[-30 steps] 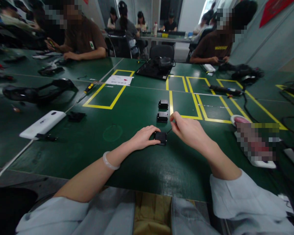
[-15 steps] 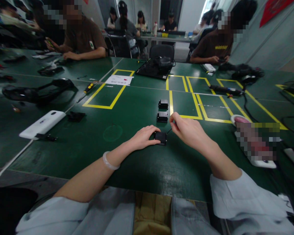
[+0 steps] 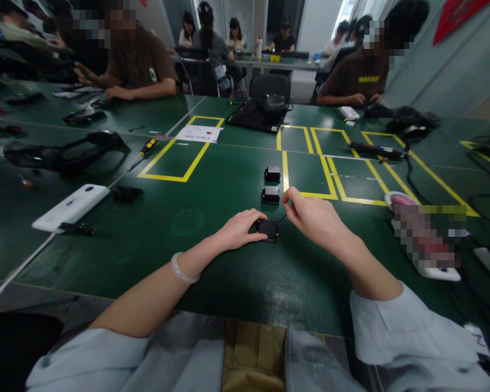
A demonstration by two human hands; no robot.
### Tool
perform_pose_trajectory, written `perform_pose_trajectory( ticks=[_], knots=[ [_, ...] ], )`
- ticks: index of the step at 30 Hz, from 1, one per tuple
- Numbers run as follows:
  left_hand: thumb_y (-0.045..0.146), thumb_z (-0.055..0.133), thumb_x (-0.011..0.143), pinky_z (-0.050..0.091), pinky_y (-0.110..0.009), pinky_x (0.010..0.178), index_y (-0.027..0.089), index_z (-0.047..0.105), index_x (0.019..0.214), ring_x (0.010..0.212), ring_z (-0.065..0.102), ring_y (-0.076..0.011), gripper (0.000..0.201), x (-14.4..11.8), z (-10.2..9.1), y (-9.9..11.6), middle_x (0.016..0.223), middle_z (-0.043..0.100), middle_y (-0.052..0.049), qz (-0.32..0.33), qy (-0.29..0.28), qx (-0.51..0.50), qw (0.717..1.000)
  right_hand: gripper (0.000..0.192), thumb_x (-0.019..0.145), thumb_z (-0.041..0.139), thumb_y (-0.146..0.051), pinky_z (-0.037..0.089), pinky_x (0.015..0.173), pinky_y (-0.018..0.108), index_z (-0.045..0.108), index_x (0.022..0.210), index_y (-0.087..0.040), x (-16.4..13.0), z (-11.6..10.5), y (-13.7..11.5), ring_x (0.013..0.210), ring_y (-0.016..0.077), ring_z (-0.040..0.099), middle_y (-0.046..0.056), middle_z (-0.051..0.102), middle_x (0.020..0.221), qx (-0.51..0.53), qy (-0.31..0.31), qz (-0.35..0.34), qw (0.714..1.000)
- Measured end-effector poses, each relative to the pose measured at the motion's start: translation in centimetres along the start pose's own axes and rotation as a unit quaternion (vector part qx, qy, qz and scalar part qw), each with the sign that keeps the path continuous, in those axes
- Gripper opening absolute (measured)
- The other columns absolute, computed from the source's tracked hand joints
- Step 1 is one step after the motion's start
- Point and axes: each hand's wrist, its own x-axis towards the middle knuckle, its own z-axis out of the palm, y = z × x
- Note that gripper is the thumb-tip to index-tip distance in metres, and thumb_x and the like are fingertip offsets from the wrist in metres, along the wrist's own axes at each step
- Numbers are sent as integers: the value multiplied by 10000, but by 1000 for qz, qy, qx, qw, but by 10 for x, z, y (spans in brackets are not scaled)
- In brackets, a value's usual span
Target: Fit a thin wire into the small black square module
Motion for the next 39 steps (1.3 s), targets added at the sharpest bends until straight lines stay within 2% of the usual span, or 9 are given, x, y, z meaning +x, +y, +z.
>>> perform_pose_trajectory(
  ticks=[4,8,12,18,25,33,39],
  knots=[
    [478,622,870,457,-362,846,207,566,1147,999,572,-253,391,0,0,0,1084,598,-73,-1,0,5,1000,223,963,325,-315,231,526,256,489,1062,-201,-1,1,1,670,164,610,39,690,841,10,16,-4,1000],
    [477,621,871,457,-360,844,211,558,1157,1000,571,-253,396,0,1,-1,1087,598,-72,2,-3,11,1000,294,983,314,-403,217,522,262,525,1011,-201,1,0,0,683,191,628,47,685,784,-29,-3,11,1000],
    [481,616,874,456,-360,852,217,556,1154,1006,571,-252,390,0,0,-1,1097,598,-73,1,-3,12,1000,270,983,301,-330,214,522,270,524,1052,-194,1,-1,0,679,193,630,50,693,795,-39,-11,12,999],
    [476,616,876,456,-359,849,213,557,1155,1005,572,-252,388,0,-1,0,1098,599,-74,2,-3,10,1000,218,958,330,-282,229,520,264,483,1089,-196,-1,2,2,661,169,616,26,687,824,-2,20,-5,1000],
    [484,615,874,454,-354,850,214,556,1161,1001,571,-249,399,-1,1,0,1084,600,-71,2,1,8,1000,309,987,302,-387,207,527,275,547,1009,-199,2,0,2,709,208,646,61,697,791,-49,-9,16,999],
    [481,615,875,455,-360,854,214,555,1162,991,572,-249,397,-1,0,-1,1081,597,-70,-1,-1,8,1000,256,947,352,-296,227,517,263,465,1149,-187,0,6,6,647,174,615,28,688,794,7,28,0,1000],
    [474,619,874,453,-359,860,215,559,1154,1014,570,-254,385,-1,1,0,1104,600,-73,2,-1,1,1000,261,967,347,-360,241,544,271,551,1000,-200,1,1,4,695,186,623,54,696,814,-14,7,8,1000]
  ],
)
